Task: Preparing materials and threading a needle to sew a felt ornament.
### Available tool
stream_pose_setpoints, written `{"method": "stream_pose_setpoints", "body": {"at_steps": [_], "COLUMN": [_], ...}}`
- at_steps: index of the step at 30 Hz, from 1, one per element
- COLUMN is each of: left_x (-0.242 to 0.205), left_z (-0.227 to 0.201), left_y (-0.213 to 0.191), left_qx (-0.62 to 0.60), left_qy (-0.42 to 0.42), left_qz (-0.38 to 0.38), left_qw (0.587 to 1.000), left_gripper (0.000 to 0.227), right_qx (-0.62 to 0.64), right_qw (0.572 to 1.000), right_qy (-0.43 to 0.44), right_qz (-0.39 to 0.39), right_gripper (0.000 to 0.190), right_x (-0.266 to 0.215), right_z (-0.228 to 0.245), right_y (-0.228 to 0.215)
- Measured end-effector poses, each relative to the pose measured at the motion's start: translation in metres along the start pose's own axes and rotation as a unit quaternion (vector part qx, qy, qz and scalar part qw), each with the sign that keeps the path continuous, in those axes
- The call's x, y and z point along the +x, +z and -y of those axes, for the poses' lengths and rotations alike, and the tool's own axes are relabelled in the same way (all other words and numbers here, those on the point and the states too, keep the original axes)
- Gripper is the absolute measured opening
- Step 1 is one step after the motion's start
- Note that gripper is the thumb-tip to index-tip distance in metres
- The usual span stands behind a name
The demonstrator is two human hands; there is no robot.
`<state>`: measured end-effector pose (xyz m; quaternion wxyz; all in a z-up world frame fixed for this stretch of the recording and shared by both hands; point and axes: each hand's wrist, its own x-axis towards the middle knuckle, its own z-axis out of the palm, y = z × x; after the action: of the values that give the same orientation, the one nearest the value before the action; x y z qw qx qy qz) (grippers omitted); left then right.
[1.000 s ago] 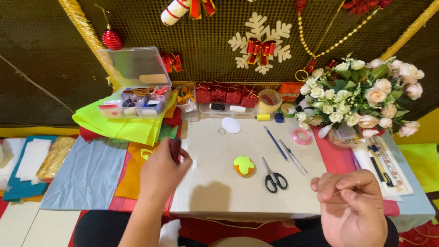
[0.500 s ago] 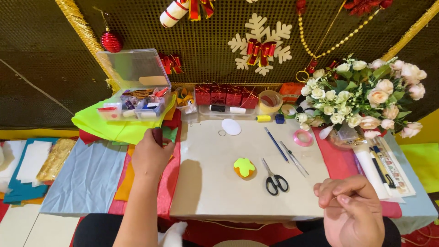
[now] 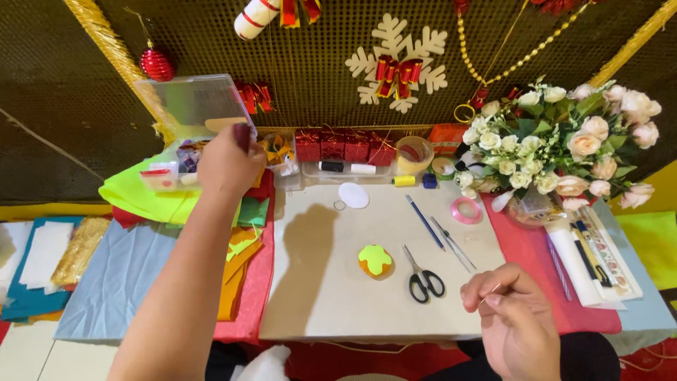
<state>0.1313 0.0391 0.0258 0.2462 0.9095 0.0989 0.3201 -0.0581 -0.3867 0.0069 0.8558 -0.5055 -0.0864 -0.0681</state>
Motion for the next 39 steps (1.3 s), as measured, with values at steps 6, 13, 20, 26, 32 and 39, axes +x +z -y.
{"method": "stream_pose_setpoints", "body": {"at_steps": [6, 13, 20, 26, 32, 39], "left_x": [0.051, 0.057, 0.043, 0.003, -0.103, -0.188], "left_z": [0.007, 0.026, 0.045, -0.031, -0.062, -0.105], "left_y": [0.063, 0.108, 0.114, 0.023, -0.021, -0.054], "left_qx": [0.122, 0.12, 0.007, -0.171, -0.529, -0.675], "left_qy": [-0.026, -0.094, -0.046, -0.156, -0.173, -0.264], "left_qz": [0.152, 0.168, 0.169, 0.208, 0.273, 0.289], "left_qw": [0.981, 0.974, 0.985, 0.95, 0.785, 0.626], "left_gripper": [0.043, 0.039, 0.021, 0.055, 0.038, 0.039], "right_qx": [-0.041, -0.025, -0.045, -0.039, -0.02, -0.096], "right_qw": [0.998, 0.999, 0.998, 0.998, 0.994, 0.995], "right_qy": [-0.044, -0.048, -0.025, 0.004, 0.091, 0.028], "right_qz": [0.009, -0.002, -0.035, -0.05, -0.065, 0.004], "right_gripper": [0.018, 0.019, 0.019, 0.014, 0.046, 0.024], "right_x": [0.0, -0.004, 0.001, 0.006, 0.019, 0.012], "right_z": [-0.012, -0.029, -0.033, -0.042, -0.034, -0.016], "right_y": [-0.037, -0.102, -0.09, -0.066, -0.021, 0.054]}}
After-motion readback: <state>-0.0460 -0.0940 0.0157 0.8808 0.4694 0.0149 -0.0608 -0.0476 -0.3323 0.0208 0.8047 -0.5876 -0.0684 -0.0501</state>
